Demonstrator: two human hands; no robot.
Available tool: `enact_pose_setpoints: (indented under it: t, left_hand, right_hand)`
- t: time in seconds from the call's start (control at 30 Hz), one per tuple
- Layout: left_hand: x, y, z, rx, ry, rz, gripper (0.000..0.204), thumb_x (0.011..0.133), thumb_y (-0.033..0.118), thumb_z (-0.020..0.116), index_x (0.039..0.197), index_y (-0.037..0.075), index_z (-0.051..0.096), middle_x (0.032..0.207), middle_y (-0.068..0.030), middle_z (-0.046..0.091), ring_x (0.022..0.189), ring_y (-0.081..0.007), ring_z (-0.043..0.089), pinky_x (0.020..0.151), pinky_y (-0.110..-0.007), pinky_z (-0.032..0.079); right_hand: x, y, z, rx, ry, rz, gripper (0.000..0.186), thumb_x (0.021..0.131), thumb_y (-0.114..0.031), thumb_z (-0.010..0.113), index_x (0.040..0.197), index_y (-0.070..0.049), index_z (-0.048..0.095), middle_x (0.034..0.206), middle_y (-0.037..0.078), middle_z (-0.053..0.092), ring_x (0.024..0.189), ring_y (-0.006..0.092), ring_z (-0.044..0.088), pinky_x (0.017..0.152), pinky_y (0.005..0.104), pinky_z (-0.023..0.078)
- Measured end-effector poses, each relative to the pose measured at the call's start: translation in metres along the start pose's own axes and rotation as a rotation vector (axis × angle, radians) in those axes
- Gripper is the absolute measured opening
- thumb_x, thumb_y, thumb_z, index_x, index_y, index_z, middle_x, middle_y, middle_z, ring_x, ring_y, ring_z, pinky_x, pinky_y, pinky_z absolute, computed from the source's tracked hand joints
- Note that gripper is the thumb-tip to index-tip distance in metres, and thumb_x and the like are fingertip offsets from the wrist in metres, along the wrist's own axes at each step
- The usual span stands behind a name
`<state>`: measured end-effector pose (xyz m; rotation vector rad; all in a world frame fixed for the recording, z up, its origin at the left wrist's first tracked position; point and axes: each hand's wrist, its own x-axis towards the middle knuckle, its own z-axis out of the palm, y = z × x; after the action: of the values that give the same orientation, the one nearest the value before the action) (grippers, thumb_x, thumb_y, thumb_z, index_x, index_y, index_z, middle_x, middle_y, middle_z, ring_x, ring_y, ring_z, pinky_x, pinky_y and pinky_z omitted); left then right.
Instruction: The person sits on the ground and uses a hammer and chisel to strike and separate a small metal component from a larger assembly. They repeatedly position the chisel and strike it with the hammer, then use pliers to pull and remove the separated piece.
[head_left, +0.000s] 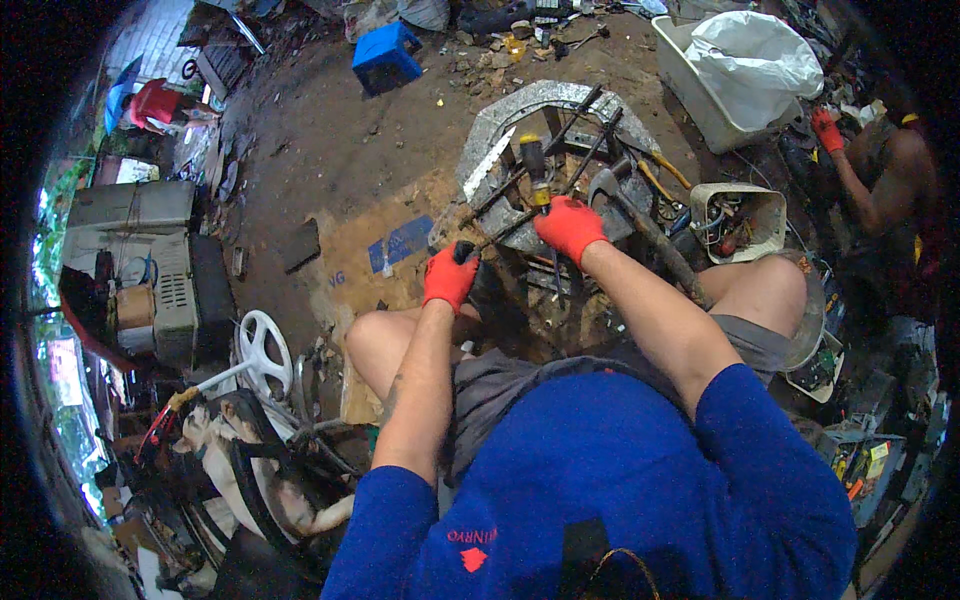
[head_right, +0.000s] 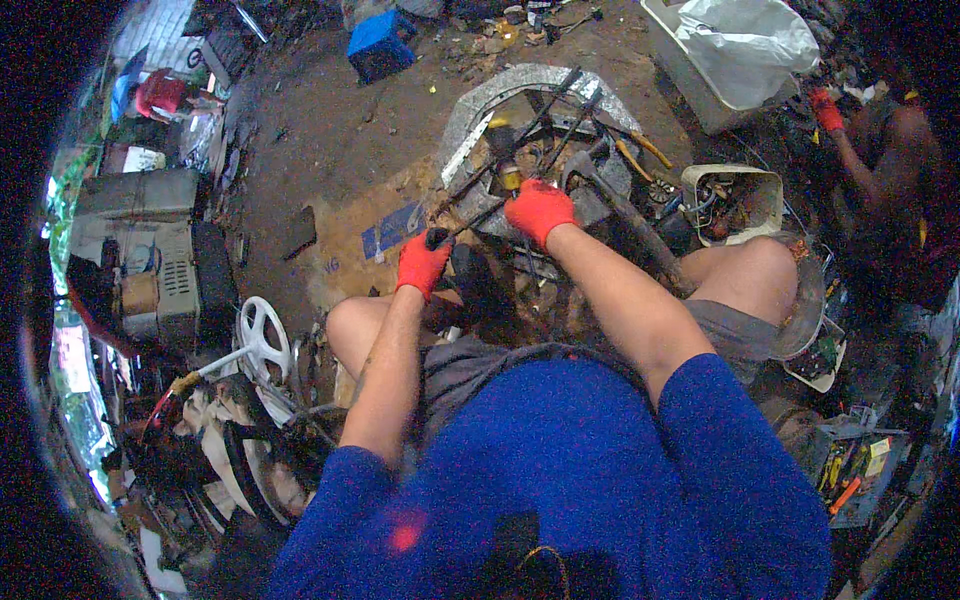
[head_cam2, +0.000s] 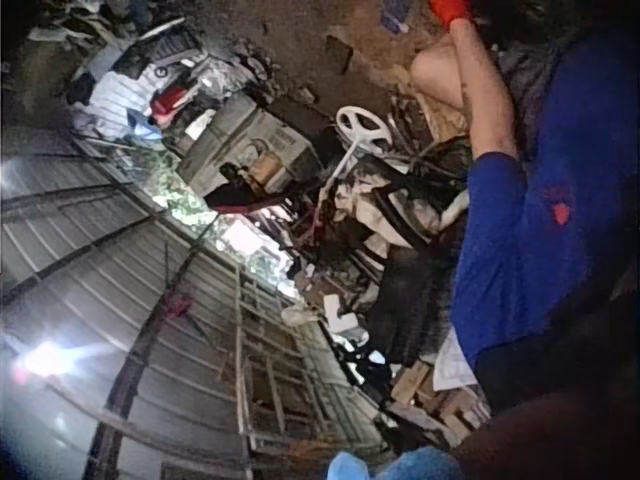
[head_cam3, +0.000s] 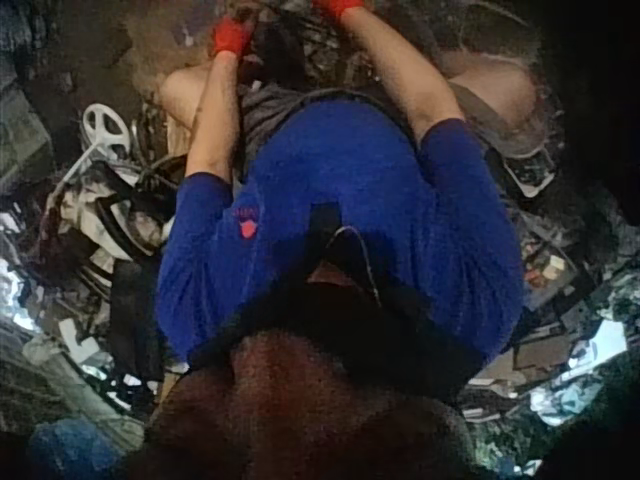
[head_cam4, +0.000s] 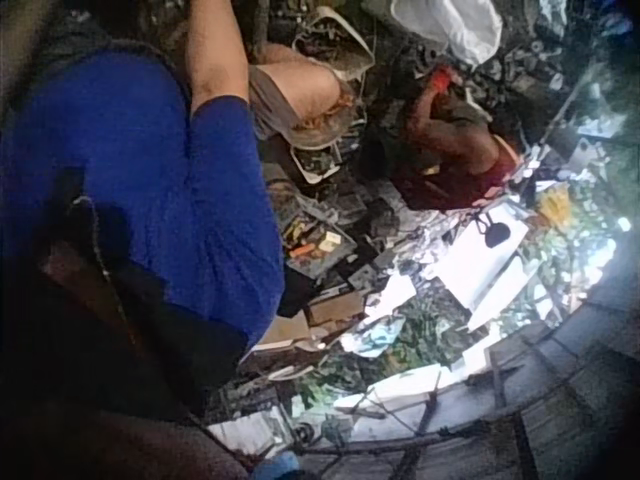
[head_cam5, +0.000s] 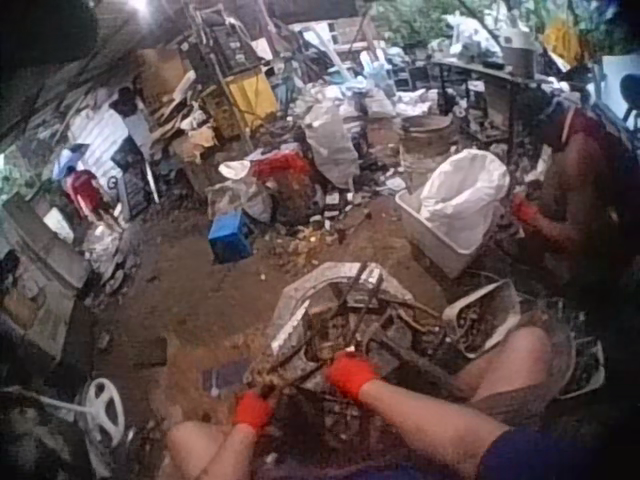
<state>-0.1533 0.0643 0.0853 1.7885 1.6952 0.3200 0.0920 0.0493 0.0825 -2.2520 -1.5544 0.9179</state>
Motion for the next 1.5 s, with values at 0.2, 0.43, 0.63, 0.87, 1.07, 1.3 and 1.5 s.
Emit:
enact_pose_setpoints:
  t: [0.2, 0.43, 0.63, 0.87, 1.07, 1.3, 1.5]
  left_hand:
    - [0.014, -0.010, 0.006, -0.015, 0.008, 0.096, 0.033, 0.074, 0.028, 0.071, 0.099, 0.006, 0.068, 0.097, -0.0159, 0.069, 0.091, -0.0306, 0.067, 0.080, -0.038, 0.051]
    - [0.014, -0.021, 0.015, -0.030, 0.058, 0.143, 0.039, 0.073, 0.029, 0.075, 0.099, 0.002, 0.067, 0.098, -0.0187, 0.069, 0.091, -0.0312, 0.067, 0.080, -0.039, 0.052]
    - [0.008, -0.002, 0.003, -0.035, -0.017, 0.012, 0.037, 0.077, 0.028, 0.069, 0.106, 0.005, 0.065, 0.104, -0.0182, 0.068, 0.100, -0.0347, 0.064, 0.086, -0.041, 0.050]
    - [0.014, 0.001, -0.012, 0.234, -0.127, -0.044, 0.046, 0.081, 0.034, 0.064, 0.119, 0.007, 0.058, 0.119, -0.0181, 0.062, 0.109, -0.0368, 0.059, 0.091, -0.044, 0.048]
    - [0.021, -0.012, -0.004, 0.199, -0.106, 0.079, 0.047, 0.081, 0.032, 0.066, 0.118, 0.005, 0.057, 0.121, -0.0199, 0.060, 0.112, -0.0374, 0.057, 0.095, -0.044, 0.046]
    - [0.016, -0.007, 0.010, 0.139, 0.056, 0.197, 0.045, 0.081, 0.030, 0.068, 0.117, 0.003, 0.058, 0.118, -0.0205, 0.061, 0.109, -0.0375, 0.059, 0.093, -0.043, 0.047]
    - [0.013, 0.004, 0.002, 0.196, -0.055, -0.026, 0.041, 0.082, 0.031, 0.067, 0.115, 0.007, 0.061, 0.115, -0.0197, 0.062, 0.107, -0.0375, 0.059, 0.091, -0.044, 0.048]
  right_hand:
    - [0.008, -0.018, 0.009, -0.150, -0.047, -0.150, 0.037, 0.079, -0.027, 0.051, 0.103, -0.005, 0.069, 0.110, 0.018, 0.067, 0.104, 0.0329, 0.064, 0.089, 0.0417, 0.051]
    - [0.010, -0.030, 0.013, -0.232, -0.067, -0.240, 0.038, 0.080, -0.031, 0.053, 0.104, -0.005, 0.067, 0.111, 0.017, 0.067, 0.104, 0.0329, 0.064, 0.088, 0.0415, 0.051]
    - [0.023, -0.028, 0.003, -0.209, -0.195, -0.144, 0.048, 0.080, -0.034, 0.051, 0.115, -0.003, 0.063, 0.120, 0.019, 0.063, 0.110, 0.0350, 0.061, 0.097, 0.0429, 0.046]
    - [0.051, -0.022, -0.010, -0.177, -0.247, 0.024, 0.058, 0.081, -0.037, 0.051, 0.123, 0.001, 0.058, 0.126, 0.023, 0.059, 0.116, 0.0364, 0.058, 0.098, 0.0408, 0.046]
    - [0.058, -0.024, -0.010, -0.223, -0.352, -0.053, 0.055, 0.079, -0.037, 0.053, 0.120, 0.000, 0.060, 0.123, 0.024, 0.060, 0.114, 0.0366, 0.059, 0.097, 0.0415, 0.046]
    - [0.064, -0.017, -0.005, -0.242, -0.320, -0.073, 0.052, 0.078, -0.034, 0.054, 0.116, 0.001, 0.062, 0.120, 0.025, 0.061, 0.111, 0.0371, 0.061, 0.096, 0.0420, 0.047]
    - [0.060, -0.018, -0.005, -0.229, -0.322, -0.085, 0.052, 0.078, -0.032, 0.053, 0.117, 0.000, 0.062, 0.121, 0.023, 0.062, 0.111, 0.0365, 0.061, 0.096, 0.0416, 0.047]
